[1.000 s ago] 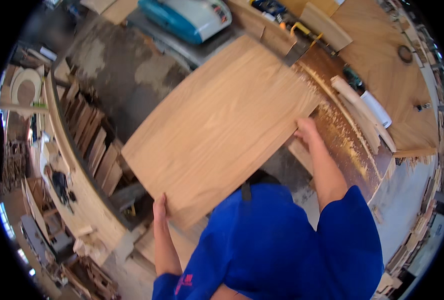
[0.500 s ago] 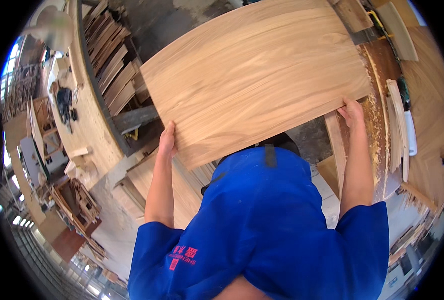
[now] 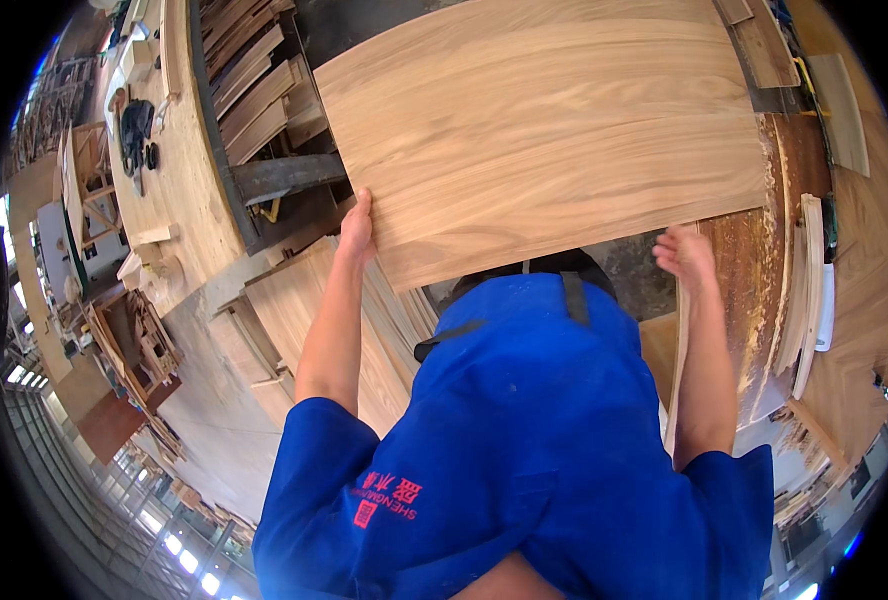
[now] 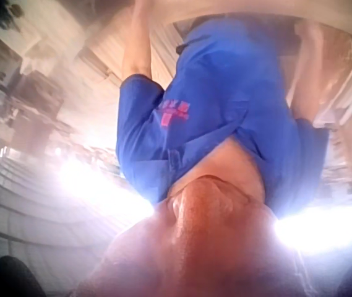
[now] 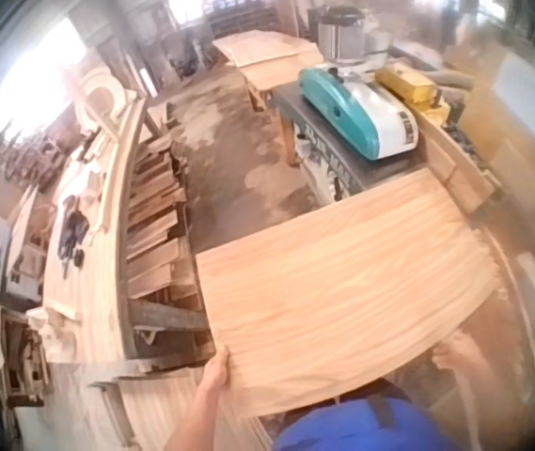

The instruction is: The person measures a large wooden board with a folding ruler, then uses a hammer to adjust a yellow machine component. They subsequently pick up a smaller wooden panel and feed it through a blue and white edge banding machine to apply a strip to its edge.

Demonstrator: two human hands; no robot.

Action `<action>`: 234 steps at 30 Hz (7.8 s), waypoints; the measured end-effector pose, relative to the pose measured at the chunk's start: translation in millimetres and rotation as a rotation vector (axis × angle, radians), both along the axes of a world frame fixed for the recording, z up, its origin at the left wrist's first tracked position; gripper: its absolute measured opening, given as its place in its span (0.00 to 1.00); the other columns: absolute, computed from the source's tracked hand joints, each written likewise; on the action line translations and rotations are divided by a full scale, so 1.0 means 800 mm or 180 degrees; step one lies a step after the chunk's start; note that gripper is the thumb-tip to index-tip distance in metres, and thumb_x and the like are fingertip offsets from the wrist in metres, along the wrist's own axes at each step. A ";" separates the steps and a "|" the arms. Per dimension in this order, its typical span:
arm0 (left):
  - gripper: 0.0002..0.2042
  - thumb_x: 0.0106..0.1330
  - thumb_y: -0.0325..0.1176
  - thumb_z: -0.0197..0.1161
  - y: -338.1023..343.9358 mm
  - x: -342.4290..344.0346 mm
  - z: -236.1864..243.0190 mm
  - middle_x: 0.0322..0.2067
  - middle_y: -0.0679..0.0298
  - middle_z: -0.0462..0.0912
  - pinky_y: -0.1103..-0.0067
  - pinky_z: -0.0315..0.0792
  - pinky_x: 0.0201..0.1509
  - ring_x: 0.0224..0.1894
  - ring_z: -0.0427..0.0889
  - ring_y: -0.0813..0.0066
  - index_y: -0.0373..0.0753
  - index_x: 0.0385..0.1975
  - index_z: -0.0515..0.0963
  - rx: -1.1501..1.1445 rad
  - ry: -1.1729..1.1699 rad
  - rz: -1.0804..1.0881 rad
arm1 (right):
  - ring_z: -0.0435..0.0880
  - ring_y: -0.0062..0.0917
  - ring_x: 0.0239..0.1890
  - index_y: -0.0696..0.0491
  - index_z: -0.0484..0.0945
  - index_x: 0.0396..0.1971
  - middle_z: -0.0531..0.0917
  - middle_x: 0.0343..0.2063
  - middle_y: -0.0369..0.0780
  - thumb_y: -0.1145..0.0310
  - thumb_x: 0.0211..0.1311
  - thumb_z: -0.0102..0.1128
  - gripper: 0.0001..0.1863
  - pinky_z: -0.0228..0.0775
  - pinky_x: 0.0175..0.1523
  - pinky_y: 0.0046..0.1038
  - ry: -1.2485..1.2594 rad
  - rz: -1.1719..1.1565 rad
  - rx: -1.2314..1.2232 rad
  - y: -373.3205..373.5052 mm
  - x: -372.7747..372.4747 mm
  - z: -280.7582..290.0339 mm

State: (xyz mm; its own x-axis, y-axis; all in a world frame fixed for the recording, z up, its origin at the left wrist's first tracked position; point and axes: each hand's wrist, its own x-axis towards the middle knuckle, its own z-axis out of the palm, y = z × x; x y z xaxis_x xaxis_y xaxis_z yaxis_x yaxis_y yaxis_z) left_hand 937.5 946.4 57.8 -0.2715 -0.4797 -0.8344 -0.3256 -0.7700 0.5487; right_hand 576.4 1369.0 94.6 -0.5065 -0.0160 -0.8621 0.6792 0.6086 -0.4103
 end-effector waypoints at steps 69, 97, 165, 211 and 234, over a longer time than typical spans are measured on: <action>0.22 0.70 0.46 0.51 -0.030 0.049 0.102 0.56 0.54 0.74 0.58 0.61 0.67 0.61 0.71 0.61 0.34 0.53 0.70 -0.5403 0.0740 -0.0958 | 0.87 0.34 0.25 0.61 0.75 0.46 0.85 0.31 0.49 0.56 0.67 0.55 0.21 0.82 0.32 0.37 -0.0085 -0.0697 -0.2246 -0.093 0.021 0.276; 0.18 0.71 0.46 0.59 -0.041 -0.036 0.108 0.34 0.62 0.82 0.78 0.76 0.38 0.33 0.79 0.76 0.33 0.36 0.75 -0.2470 0.0126 0.1068 | 0.81 0.21 0.37 0.50 0.72 0.45 0.81 0.39 0.36 0.56 0.71 0.50 0.14 0.73 0.40 0.26 -0.0464 -0.0385 -0.1694 -0.115 0.048 -0.017; 0.33 0.56 0.49 0.68 0.129 0.059 -0.007 0.49 0.40 0.79 0.67 0.72 0.56 0.53 0.79 0.51 0.23 0.50 0.73 -0.1197 -0.1081 -0.0079 | 0.44 0.50 0.73 0.56 0.47 0.71 0.47 0.70 0.59 0.74 0.39 0.72 0.57 0.41 0.75 0.39 0.2514 0.4725 0.0958 -0.017 -0.109 -0.026; 0.22 0.75 0.46 0.50 0.044 0.058 -0.034 0.46 0.59 0.81 0.77 0.71 0.52 0.46 0.78 0.75 0.29 0.49 0.76 -0.0633 -0.0123 0.0332 | 0.48 0.47 0.73 0.40 0.48 0.73 0.46 0.73 0.48 0.66 0.45 0.74 0.56 0.55 0.71 0.37 0.2007 0.4064 0.1544 -0.059 -0.062 0.011; 0.22 0.76 0.43 0.45 0.016 0.049 -0.053 0.53 0.54 0.77 0.71 0.70 0.59 0.53 0.77 0.67 0.28 0.55 0.70 -0.0538 0.0194 0.0117 | 0.48 0.51 0.73 0.41 0.48 0.72 0.45 0.73 0.51 0.60 0.44 0.76 0.57 0.57 0.71 0.37 0.1845 0.3960 0.1584 -0.071 -0.069 0.034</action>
State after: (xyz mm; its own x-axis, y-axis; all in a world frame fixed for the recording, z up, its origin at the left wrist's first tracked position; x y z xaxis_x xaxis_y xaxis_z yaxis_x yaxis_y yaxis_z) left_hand 977.1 959.4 15.3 -0.2988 -0.6223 -0.7236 -0.2612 -0.6759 0.6891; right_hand 521.0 1312.1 121.4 -0.6596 -0.4613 -0.5934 -0.5647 0.8252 -0.0138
